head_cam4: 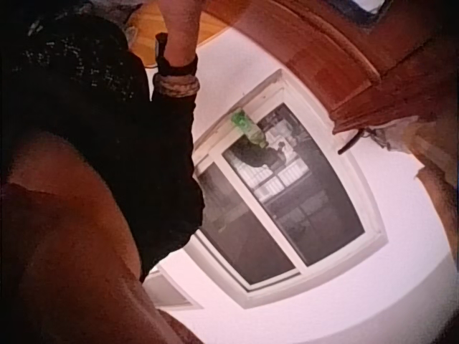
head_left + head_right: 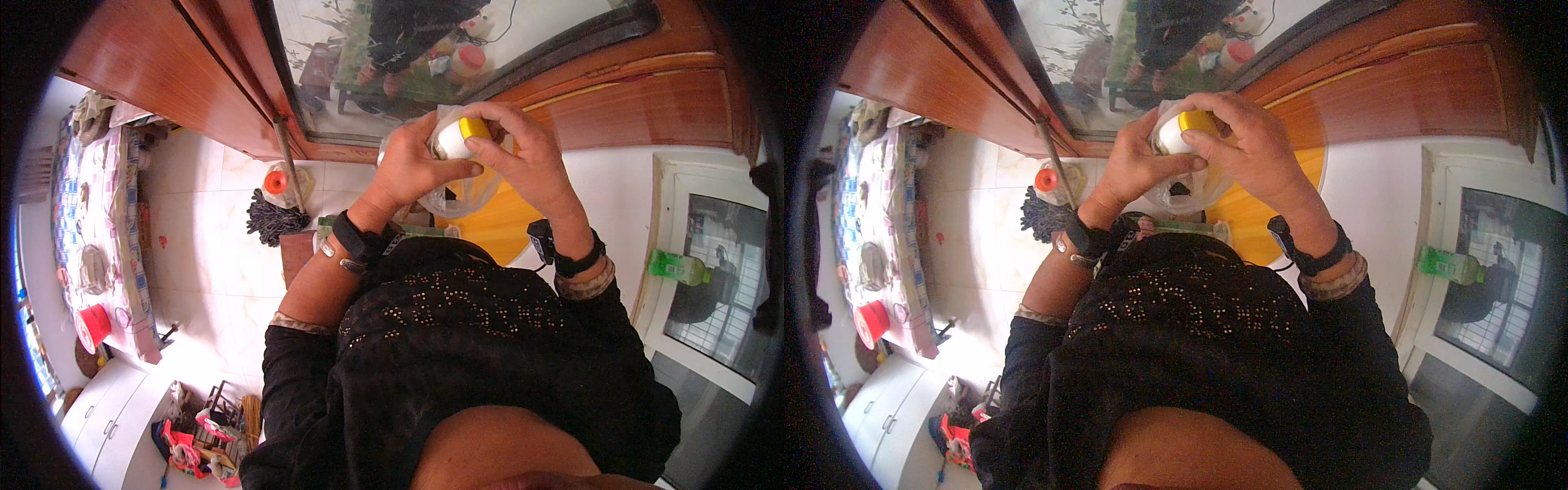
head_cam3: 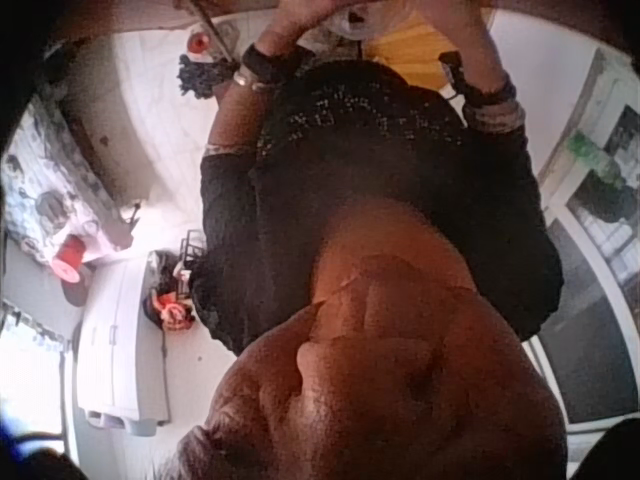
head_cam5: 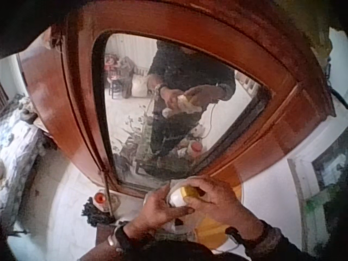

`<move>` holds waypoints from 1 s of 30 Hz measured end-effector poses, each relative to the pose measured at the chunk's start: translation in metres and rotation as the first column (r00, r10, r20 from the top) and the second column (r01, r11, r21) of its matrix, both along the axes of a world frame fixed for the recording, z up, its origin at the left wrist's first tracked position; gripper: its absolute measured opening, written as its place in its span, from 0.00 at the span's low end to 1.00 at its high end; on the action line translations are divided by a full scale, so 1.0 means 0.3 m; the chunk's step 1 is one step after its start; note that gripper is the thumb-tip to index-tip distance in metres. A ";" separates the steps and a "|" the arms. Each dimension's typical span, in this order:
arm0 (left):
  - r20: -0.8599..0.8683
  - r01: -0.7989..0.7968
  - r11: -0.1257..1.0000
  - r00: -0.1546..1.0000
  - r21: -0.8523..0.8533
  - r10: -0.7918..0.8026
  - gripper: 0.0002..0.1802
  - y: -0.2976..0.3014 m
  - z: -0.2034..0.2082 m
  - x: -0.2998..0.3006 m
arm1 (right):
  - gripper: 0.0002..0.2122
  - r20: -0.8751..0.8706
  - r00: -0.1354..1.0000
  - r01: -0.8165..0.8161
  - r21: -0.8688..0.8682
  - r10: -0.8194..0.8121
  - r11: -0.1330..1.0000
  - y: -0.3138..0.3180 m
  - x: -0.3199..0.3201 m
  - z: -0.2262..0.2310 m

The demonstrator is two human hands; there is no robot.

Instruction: The person organizes items on top of a wooden cabinet, moving a black plastic bag, a box, and a yellow paper bag. They then pick up a small bottle with a yellow cap, open it, and place it back on the cabinet.

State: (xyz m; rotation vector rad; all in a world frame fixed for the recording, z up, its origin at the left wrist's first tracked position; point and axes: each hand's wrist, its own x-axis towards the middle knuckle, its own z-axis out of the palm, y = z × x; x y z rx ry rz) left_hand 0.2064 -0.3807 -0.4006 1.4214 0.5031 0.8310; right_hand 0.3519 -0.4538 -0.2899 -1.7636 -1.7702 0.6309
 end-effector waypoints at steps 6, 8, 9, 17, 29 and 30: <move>0.086 0.063 0.990 0.995 -0.127 -0.053 0.26 -0.023 0.013 -0.009 | 0.16 -0.242 0.967 0.066 -0.083 -0.084 0.994 -0.002 0.002 0.022; 0.071 0.085 0.995 0.994 -0.053 -0.081 0.25 -0.017 0.009 -0.026 | 0.16 -0.214 0.969 0.117 -0.034 -0.121 0.993 -0.002 0.010 0.031; 0.023 0.109 0.988 0.994 -0.108 -0.107 0.23 -0.010 0.004 -0.035 | 0.17 -0.193 0.974 0.116 -0.034 -0.120 0.993 -0.003 0.015 0.037; 0.071 0.153 0.954 0.988 -0.259 -0.140 0.17 0.005 -0.021 -0.061 | 0.19 -0.079 0.990 0.115 -0.030 -0.117 0.993 -0.030 0.034 0.073; 0.368 0.283 0.770 0.927 -0.572 -0.067 0.24 -0.018 0.065 -0.095 | 0.22 -0.074 0.991 0.120 0.130 -0.111 0.984 -0.044 -0.007 0.075; 0.370 0.291 0.797 0.924 -0.529 -0.091 0.24 -0.025 0.071 -0.095 | 0.22 -0.071 0.992 0.115 0.136 -0.106 0.984 -0.042 -0.021 0.074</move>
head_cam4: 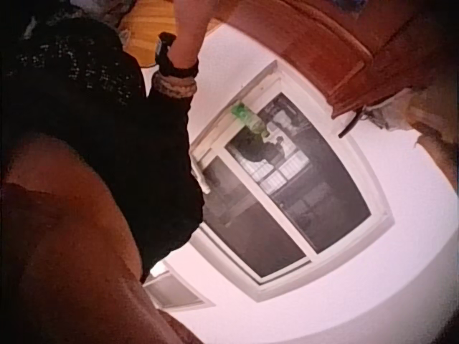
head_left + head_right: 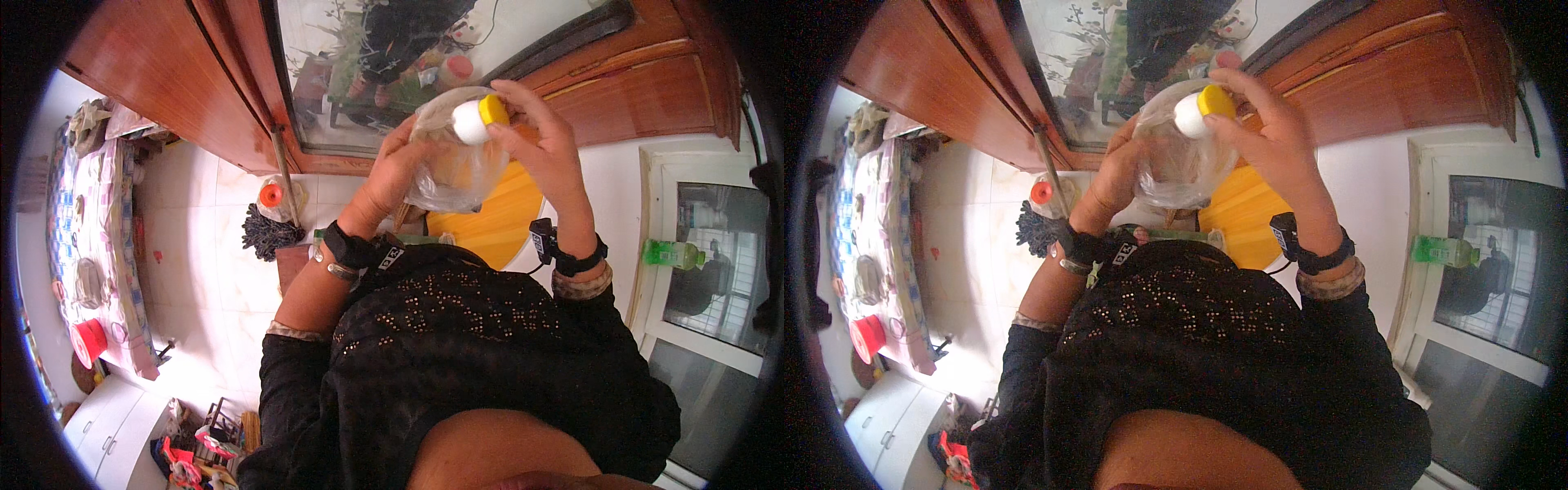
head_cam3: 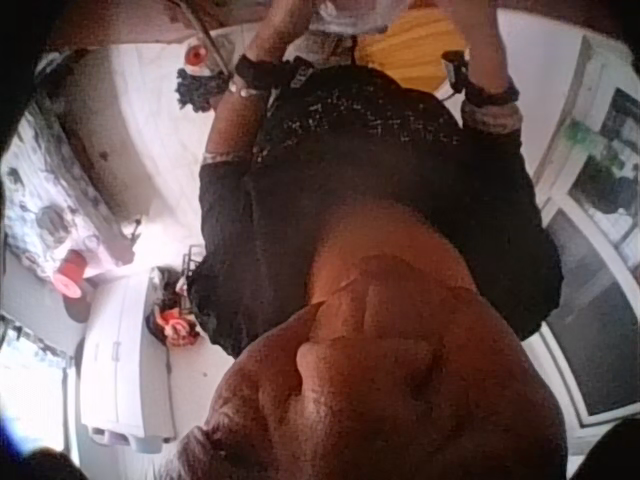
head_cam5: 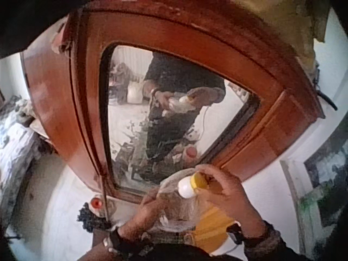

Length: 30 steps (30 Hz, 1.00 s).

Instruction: The person organizes items on top of a wooden cabinet, moving a black plastic bag, a box, and a yellow paper bag. They then pick up a small bottle with a yellow cap, open it, and place it back on the cabinet.

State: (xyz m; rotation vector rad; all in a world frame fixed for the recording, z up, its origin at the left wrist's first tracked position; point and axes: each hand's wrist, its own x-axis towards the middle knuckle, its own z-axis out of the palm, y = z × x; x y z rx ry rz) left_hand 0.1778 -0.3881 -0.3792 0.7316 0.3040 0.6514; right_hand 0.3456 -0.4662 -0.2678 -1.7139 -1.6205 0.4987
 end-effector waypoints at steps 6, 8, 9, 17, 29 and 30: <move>0.161 0.064 0.995 0.986 -0.083 -0.050 0.27 -0.025 0.011 0.009 | 0.22 0.068 0.998 -0.001 0.006 0.000 1.000 0.001 -0.102 -0.017; 0.155 0.100 0.988 0.985 -0.121 -0.081 0.29 -0.024 0.014 0.010 | 0.23 0.130 0.992 0.003 0.020 -0.006 1.000 -0.001 -0.135 -0.024; 0.213 0.100 0.988 0.974 -0.120 -0.073 0.29 -0.027 0.018 0.012 | 0.24 0.164 0.986 0.008 0.024 -0.012 1.000 -0.002 -0.149 -0.025; 0.167 -0.011 0.975 0.985 -0.222 0.049 0.31 -0.005 0.083 0.003 | 0.30 0.455 0.890 -0.094 0.195 -0.005 0.976 -0.010 -0.167 0.014; 0.038 -0.393 0.900 0.919 0.188 0.393 0.25 -0.049 0.073 0.043 | 0.25 0.359 0.919 0.100 0.191 -0.165 0.976 0.042 -0.175 -0.022; 0.010 -0.409 0.880 0.908 0.240 0.419 0.25 -0.051 0.069 0.047 | 0.25 0.334 0.926 0.122 0.171 -0.174 0.978 0.041 -0.175 -0.022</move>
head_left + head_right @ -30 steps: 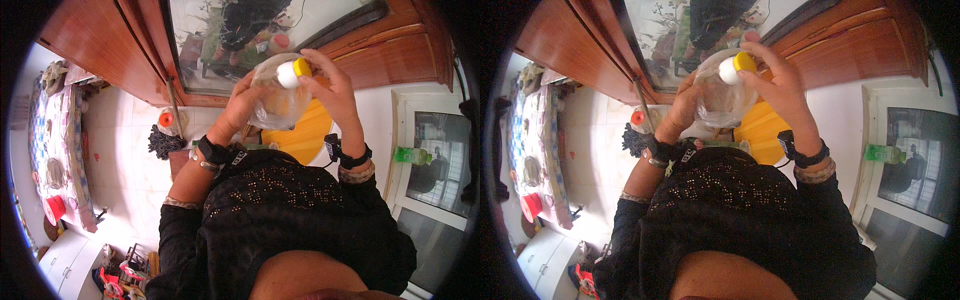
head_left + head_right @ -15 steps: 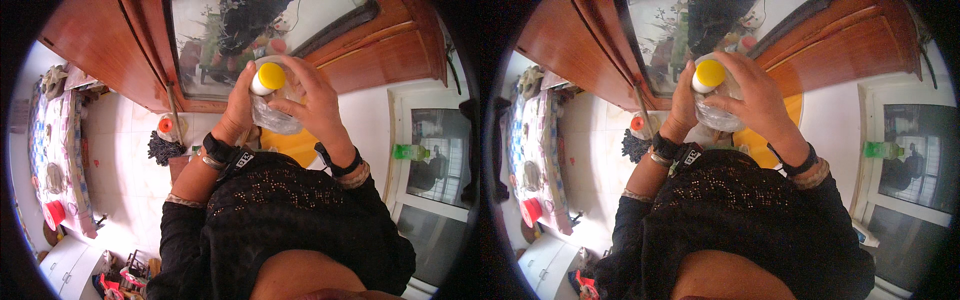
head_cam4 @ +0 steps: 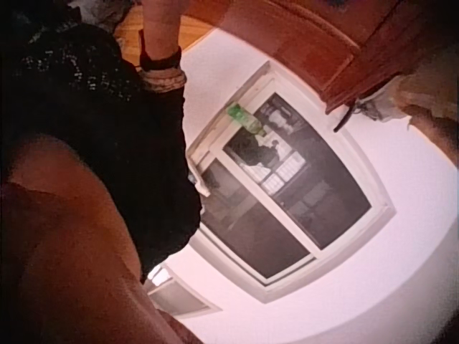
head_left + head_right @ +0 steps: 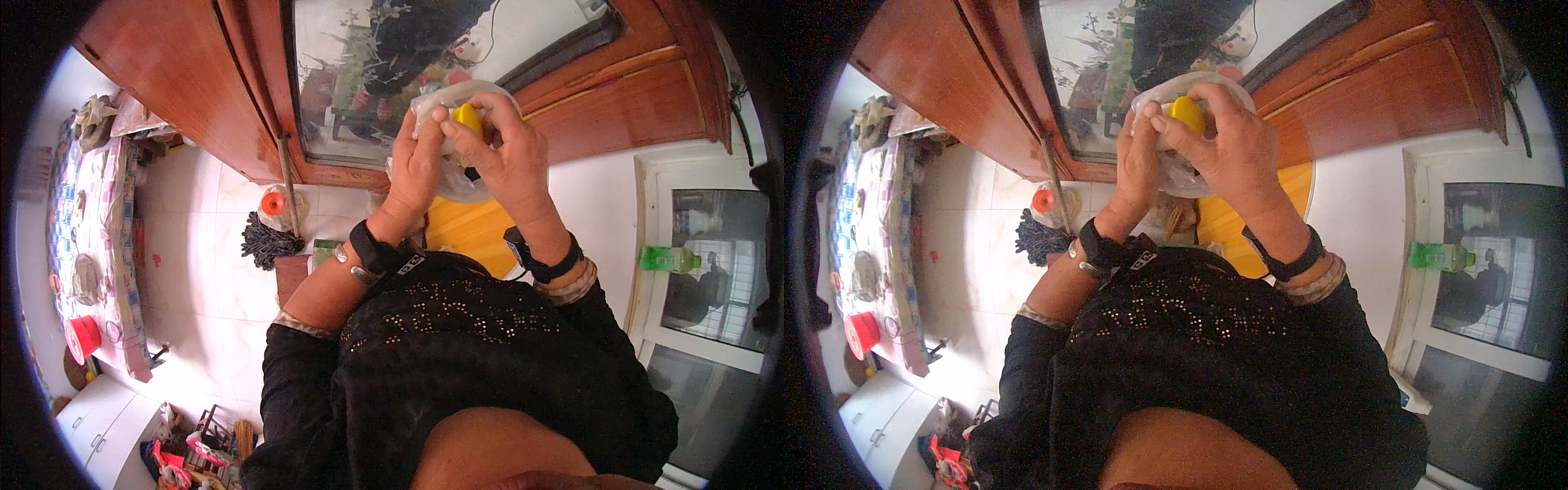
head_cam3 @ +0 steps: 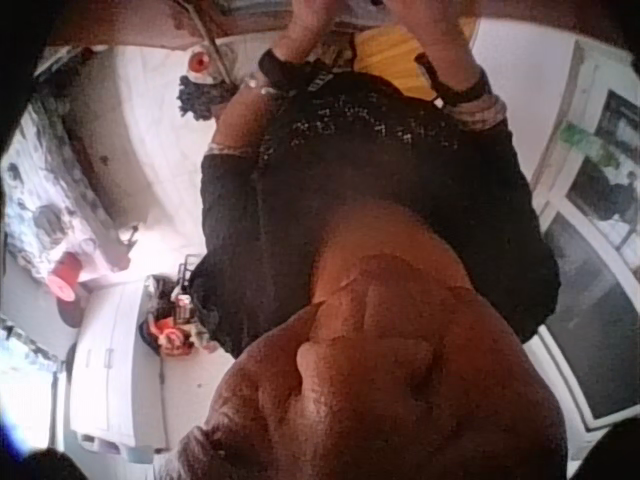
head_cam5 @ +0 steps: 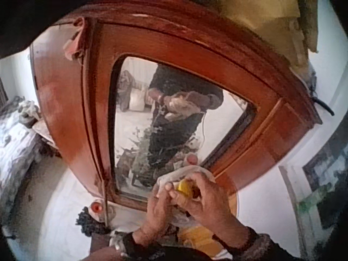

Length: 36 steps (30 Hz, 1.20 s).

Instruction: The person organizes items on top of a wooden cabinet, moving a black plastic bag, a box, and a yellow paper bag. They then pick up a small bottle with a yellow cap, open it, and place it back on the cabinet.

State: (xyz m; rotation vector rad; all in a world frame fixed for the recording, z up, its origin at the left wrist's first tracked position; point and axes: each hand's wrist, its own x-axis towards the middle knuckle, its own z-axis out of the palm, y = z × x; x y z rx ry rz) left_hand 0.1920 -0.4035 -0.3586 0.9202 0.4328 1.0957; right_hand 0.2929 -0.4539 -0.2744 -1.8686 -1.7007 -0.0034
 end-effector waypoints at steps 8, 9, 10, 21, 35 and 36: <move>-0.018 -0.077 0.988 0.997 0.130 0.080 0.24 -0.004 -0.026 0.044 | 0.20 -0.020 0.999 0.029 0.089 -0.027 0.996 0.022 0.009 -0.017; -0.015 -0.051 0.989 0.998 0.140 0.054 0.25 0.003 -0.025 0.049 | 0.20 -0.032 0.999 0.018 0.109 -0.014 0.994 0.023 0.012 -0.020; 0.006 -0.003 0.999 1.000 0.043 0.003 0.26 0.006 -0.021 0.057 | 0.19 -0.043 0.999 0.005 0.128 0.000 0.992 0.021 0.015 -0.022; 0.280 0.422 0.809 0.902 -0.410 -0.328 0.28 -0.029 0.056 0.005 | 0.19 0.252 0.789 -0.532 -0.175 0.561 0.828 -0.017 0.144 0.094; 0.279 0.341 0.940 0.904 -0.013 -0.324 0.34 -0.041 -0.005 -0.004 | 0.24 -0.763 0.529 -0.551 0.023 0.370 0.834 -0.112 0.148 0.103; 0.347 0.346 0.938 0.877 0.020 -0.331 0.34 -0.043 -0.006 -0.005 | 0.24 -0.785 0.501 -0.553 0.032 0.363 0.833 -0.113 0.147 0.097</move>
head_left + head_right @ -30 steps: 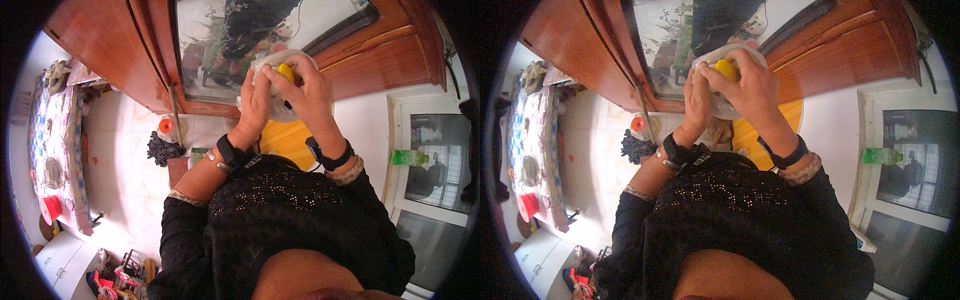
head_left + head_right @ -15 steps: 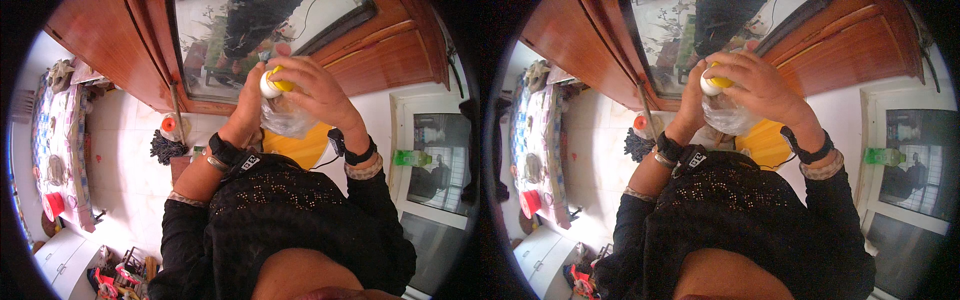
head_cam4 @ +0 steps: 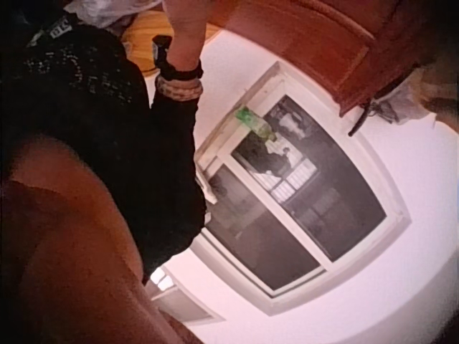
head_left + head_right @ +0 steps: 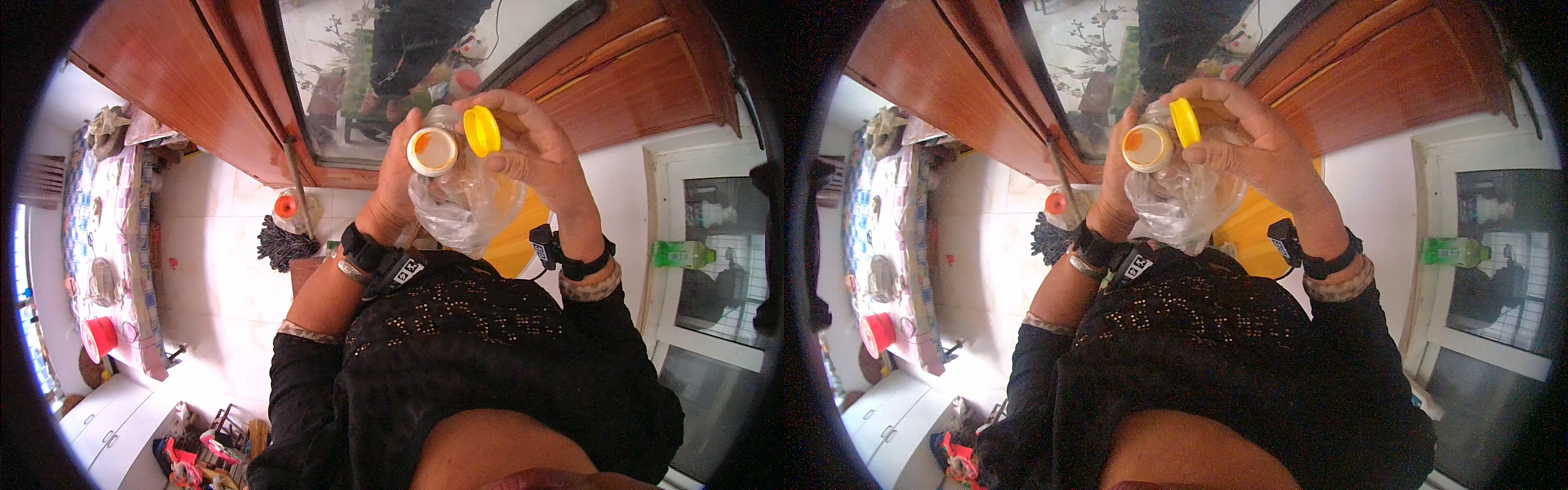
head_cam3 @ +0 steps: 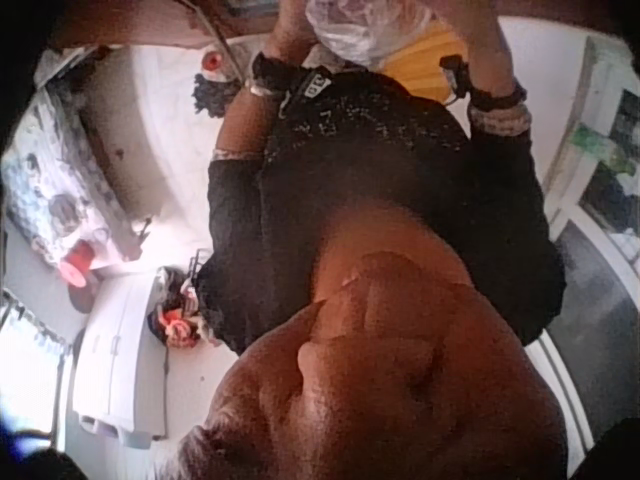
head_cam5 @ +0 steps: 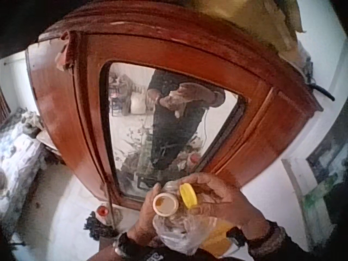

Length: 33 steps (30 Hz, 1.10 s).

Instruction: The person organizes items on top of a wooden cabinet, moving a black plastic bag, a box, and a yellow paper bag. They then pick up a small bottle with a yellow cap, open it, and place it back on the cabinet.

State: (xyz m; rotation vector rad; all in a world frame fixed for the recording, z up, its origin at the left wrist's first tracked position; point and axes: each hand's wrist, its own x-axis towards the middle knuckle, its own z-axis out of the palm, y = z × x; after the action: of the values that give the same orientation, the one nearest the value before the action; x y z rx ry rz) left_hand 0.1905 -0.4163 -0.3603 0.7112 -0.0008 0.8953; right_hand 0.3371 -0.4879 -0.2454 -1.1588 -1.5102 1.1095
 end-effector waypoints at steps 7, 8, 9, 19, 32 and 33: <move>-0.049 0.132 0.975 0.989 -0.179 -0.143 0.30 -0.003 0.038 0.006 | 0.24 -0.067 0.997 0.045 -0.021 -0.046 0.999 -0.011 0.007 -0.031; 0.009 0.214 0.940 0.976 -0.268 -0.220 0.30 0.004 0.042 0.004 | 0.24 -0.069 0.996 0.049 -0.016 -0.049 0.999 -0.014 0.008 -0.033; 0.070 0.295 0.889 0.955 -0.350 -0.289 0.30 0.013 0.044 0.002 | 0.24 -0.069 0.996 0.057 -0.014 -0.058 0.998 -0.016 0.008 -0.035; -0.064 0.347 0.778 0.895 -0.523 -0.442 0.21 0.085 0.099 -0.075 | 0.24 -0.038 0.994 0.111 0.136 -0.107 0.984 0.005 -0.025 -0.052; -0.472 0.014 0.991 0.879 -0.132 -0.075 0.19 0.145 0.169 -0.077 | 0.26 0.047 0.989 0.118 0.338 -0.142 0.934 -0.008 -0.046 -0.012; -0.428 -0.003 1.000 0.904 -0.021 -0.007 0.18 0.140 0.167 -0.075 | 0.26 0.046 0.987 0.127 0.344 -0.151 0.930 -0.009 -0.044 -0.011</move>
State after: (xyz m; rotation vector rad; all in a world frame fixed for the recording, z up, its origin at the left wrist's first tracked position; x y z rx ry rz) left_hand 0.1679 -0.3742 -0.3102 0.8768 0.4001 0.7199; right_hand 0.3239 -0.4906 -0.2487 -1.0531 -1.5739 0.6831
